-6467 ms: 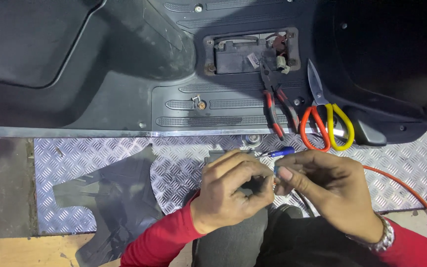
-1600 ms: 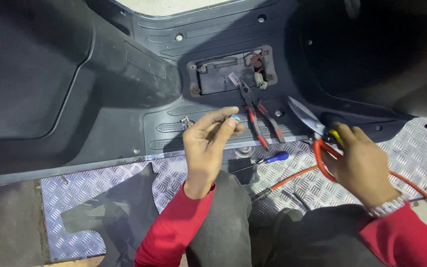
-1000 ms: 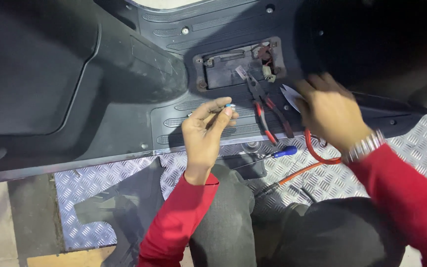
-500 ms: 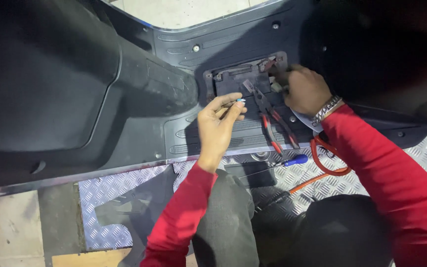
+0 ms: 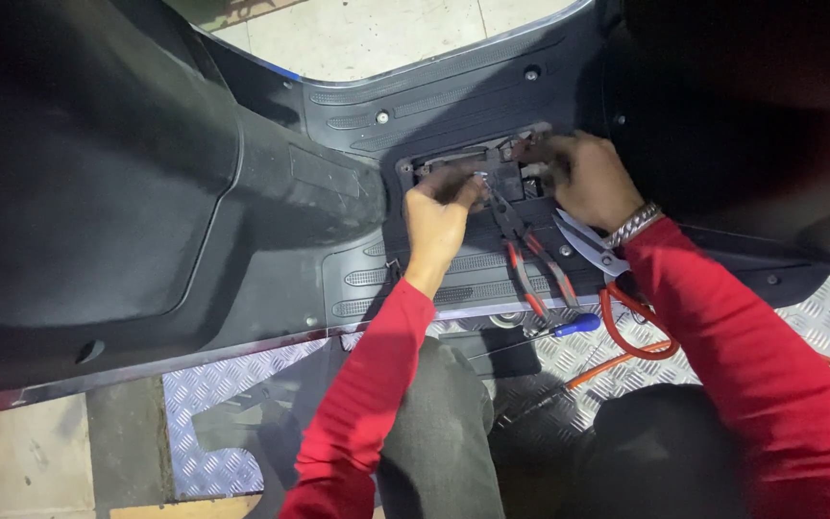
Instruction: Stripping, connecting, and testing electrical wires on a scooter using pliers, scissors, and a multimeter.
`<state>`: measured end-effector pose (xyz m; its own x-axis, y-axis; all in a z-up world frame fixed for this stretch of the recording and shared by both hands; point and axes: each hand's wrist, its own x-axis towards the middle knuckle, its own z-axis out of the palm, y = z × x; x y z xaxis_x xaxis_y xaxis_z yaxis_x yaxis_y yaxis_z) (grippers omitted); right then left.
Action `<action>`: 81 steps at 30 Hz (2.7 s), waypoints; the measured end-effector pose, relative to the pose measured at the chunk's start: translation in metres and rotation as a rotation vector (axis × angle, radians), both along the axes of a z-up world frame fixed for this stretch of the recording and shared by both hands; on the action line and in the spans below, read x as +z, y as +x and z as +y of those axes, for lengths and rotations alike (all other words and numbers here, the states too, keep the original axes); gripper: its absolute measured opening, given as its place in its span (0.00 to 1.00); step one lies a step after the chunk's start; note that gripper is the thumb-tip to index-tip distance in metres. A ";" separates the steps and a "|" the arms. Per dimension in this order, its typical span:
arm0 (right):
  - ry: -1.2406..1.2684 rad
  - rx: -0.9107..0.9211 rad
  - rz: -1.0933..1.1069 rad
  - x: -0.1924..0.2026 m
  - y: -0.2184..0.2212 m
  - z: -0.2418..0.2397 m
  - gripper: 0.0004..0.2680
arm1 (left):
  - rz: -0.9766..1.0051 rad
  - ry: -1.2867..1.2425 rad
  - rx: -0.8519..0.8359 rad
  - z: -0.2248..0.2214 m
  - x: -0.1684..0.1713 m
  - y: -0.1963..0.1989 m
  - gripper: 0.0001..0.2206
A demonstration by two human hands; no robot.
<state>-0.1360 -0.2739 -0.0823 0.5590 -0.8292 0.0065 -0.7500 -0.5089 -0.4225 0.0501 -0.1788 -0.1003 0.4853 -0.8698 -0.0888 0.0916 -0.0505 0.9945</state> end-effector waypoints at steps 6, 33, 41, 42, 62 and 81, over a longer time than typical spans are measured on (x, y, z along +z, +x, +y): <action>0.336 -0.077 -0.441 -0.004 0.014 -0.002 0.11 | -0.142 -0.053 -0.076 -0.023 -0.026 0.005 0.06; 0.248 0.115 -0.533 -0.026 0.022 -0.018 0.07 | -0.526 -0.158 -0.132 -0.052 -0.029 0.015 0.08; 0.322 0.020 -0.514 -0.025 0.022 -0.016 0.09 | -0.448 -0.189 -0.239 -0.054 -0.031 0.020 0.05; 0.323 0.019 -0.514 -0.028 0.022 -0.017 0.09 | -0.447 -0.189 -0.239 -0.053 -0.026 0.019 0.05; 0.329 -0.095 -0.608 -0.033 0.028 -0.025 0.08 | -0.812 -0.324 -0.205 -0.065 -0.039 0.007 0.16; 0.320 -0.120 -0.639 -0.048 0.023 -0.025 0.07 | -1.249 -0.279 -0.255 -0.063 -0.055 -0.003 0.19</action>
